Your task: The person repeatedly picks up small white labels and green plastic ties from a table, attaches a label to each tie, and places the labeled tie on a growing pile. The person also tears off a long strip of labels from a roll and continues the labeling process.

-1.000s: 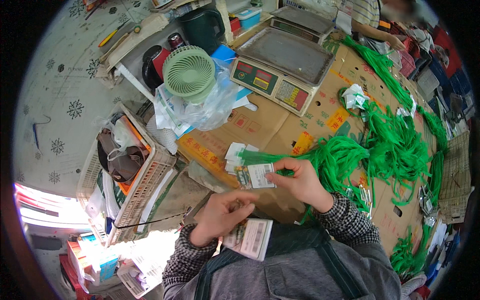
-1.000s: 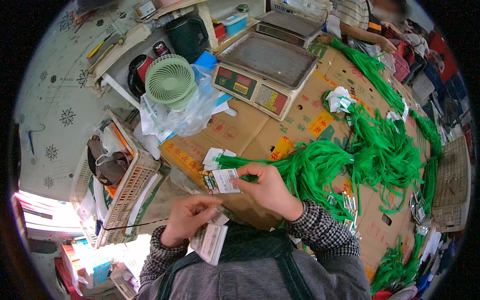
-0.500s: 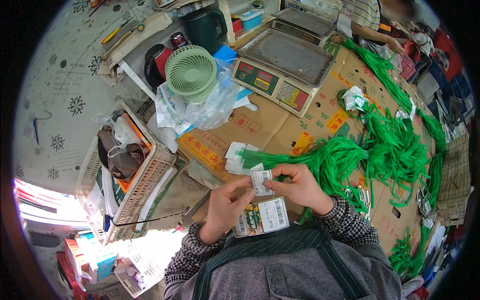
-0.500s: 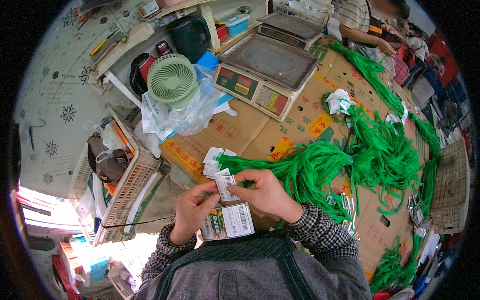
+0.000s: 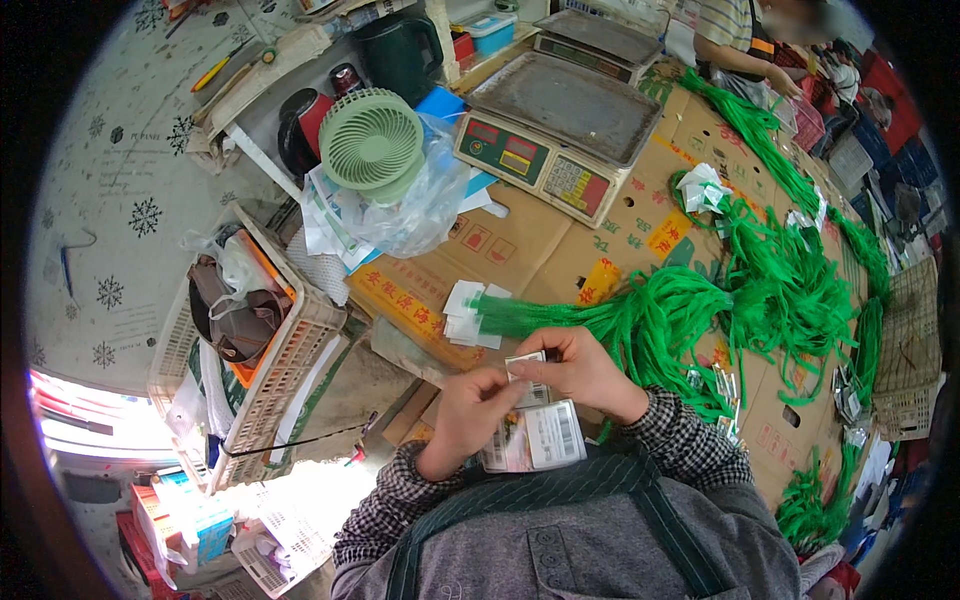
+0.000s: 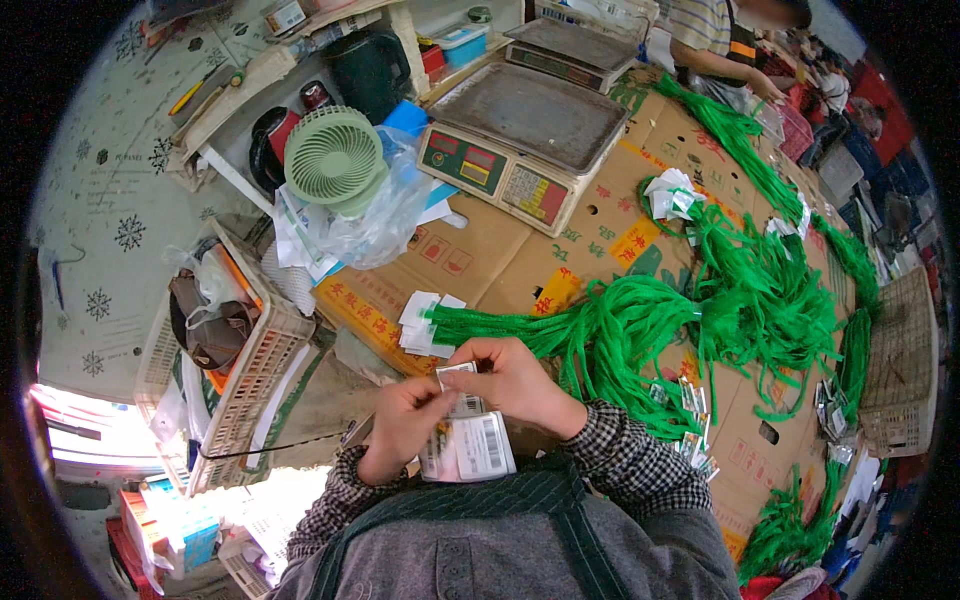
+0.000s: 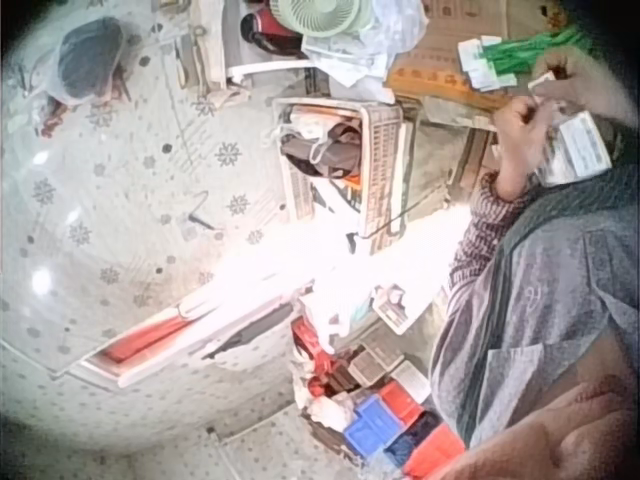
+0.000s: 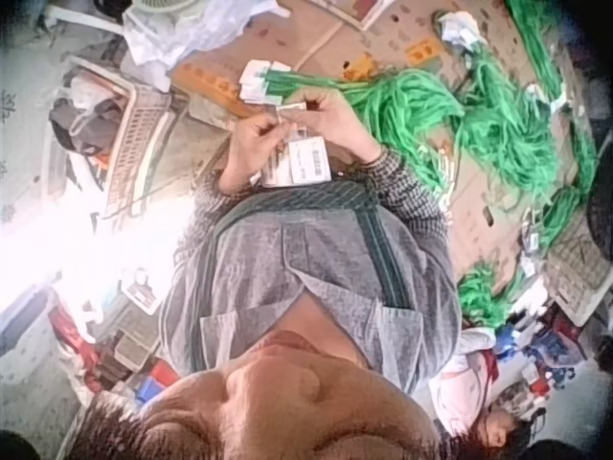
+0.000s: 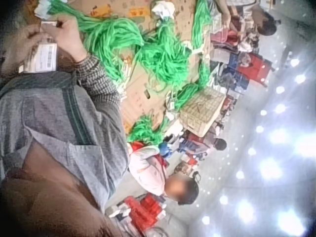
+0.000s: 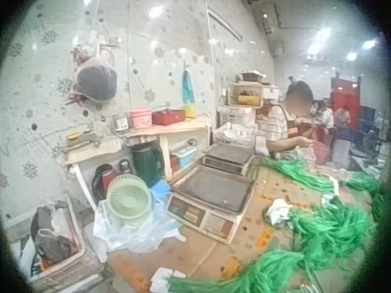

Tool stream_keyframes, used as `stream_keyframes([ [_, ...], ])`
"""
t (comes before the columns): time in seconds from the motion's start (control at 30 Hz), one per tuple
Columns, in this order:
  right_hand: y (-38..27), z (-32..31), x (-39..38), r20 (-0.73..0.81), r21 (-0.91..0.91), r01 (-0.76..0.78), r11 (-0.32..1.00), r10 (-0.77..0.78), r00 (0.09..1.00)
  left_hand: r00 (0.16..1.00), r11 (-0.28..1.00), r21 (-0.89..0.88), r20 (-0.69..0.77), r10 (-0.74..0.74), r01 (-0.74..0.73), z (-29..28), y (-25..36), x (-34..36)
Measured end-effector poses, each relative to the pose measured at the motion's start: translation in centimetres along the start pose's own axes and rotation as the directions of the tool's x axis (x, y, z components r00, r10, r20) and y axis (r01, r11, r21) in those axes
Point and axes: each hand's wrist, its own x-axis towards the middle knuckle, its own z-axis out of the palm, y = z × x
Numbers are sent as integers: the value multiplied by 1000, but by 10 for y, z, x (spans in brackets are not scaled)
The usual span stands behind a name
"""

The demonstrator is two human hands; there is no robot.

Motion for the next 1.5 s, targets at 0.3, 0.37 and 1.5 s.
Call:
stream_keyframes([
  [0.3,-13,-94,-35,257,-484,-19,875,162,953,881,996,-91,469,61,-21,-36,18,-24],
  [0.37,-19,-111,-52,499,-636,-7,772,418,759,860,988,-108,488,150,-111,-43,21,-33],
  [1.5,50,7,85,6,-838,260,479,-469,883,993,913,391,43,111,-119,-29,-32,-54],
])
